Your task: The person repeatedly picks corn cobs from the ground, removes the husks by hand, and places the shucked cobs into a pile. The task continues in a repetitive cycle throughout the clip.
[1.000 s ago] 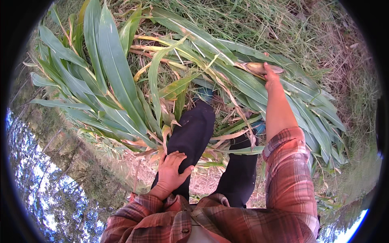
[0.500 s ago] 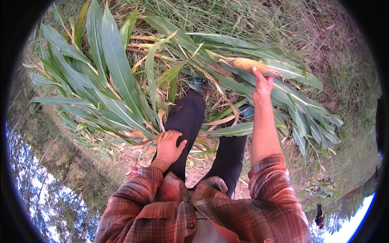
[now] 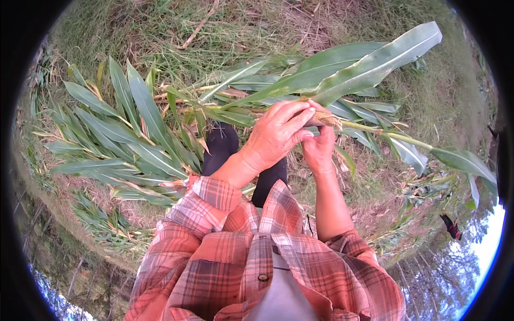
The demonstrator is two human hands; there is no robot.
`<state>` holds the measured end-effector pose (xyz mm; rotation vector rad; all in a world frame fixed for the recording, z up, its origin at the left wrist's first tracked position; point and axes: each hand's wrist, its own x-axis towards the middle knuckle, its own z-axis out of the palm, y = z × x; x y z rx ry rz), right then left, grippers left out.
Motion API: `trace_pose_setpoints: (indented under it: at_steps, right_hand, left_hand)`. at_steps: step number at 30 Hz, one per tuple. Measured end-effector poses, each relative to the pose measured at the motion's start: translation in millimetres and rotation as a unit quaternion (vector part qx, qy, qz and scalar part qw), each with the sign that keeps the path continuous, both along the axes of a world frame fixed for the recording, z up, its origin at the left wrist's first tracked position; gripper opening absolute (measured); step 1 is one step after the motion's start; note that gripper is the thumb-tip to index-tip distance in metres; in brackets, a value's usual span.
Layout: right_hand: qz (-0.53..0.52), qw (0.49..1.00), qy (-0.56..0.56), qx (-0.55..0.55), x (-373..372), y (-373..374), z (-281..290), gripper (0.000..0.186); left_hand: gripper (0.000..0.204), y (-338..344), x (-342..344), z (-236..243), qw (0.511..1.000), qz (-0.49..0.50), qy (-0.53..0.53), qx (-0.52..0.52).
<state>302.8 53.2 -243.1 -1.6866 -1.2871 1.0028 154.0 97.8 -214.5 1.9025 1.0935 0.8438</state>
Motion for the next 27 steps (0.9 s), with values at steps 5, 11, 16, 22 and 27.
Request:
trace_pose_setpoints:
  at_steps: [5,11,16,22,27]
  right_hand:
    - [-0.008,0.997,-0.074,0.005,-7,-8,108,0.049]
    - [-0.014,0.971,-0.221,0.085,-19,-20,185,0.028]
    - [-0.032,0.951,-0.275,0.136,-30,-18,219,0.027]
    - [-0.035,0.949,-0.268,0.165,-44,-10,253,0.027]
    - [-0.015,0.934,-0.312,0.173,-49,-11,272,0.038]
  left_hand:
    - [0.039,-3,7,93,0.993,-0.051,0.051,0.096]
    - [0.031,-11,6,177,0.98,-0.03,0.088,0.176]
    - [0.017,-16,5,209,0.968,0.039,0.116,0.22]
    - [0.015,-16,0,229,0.963,0.16,-0.022,0.218]
    - [0.019,-9,-10,230,0.974,0.17,-0.149,0.035]
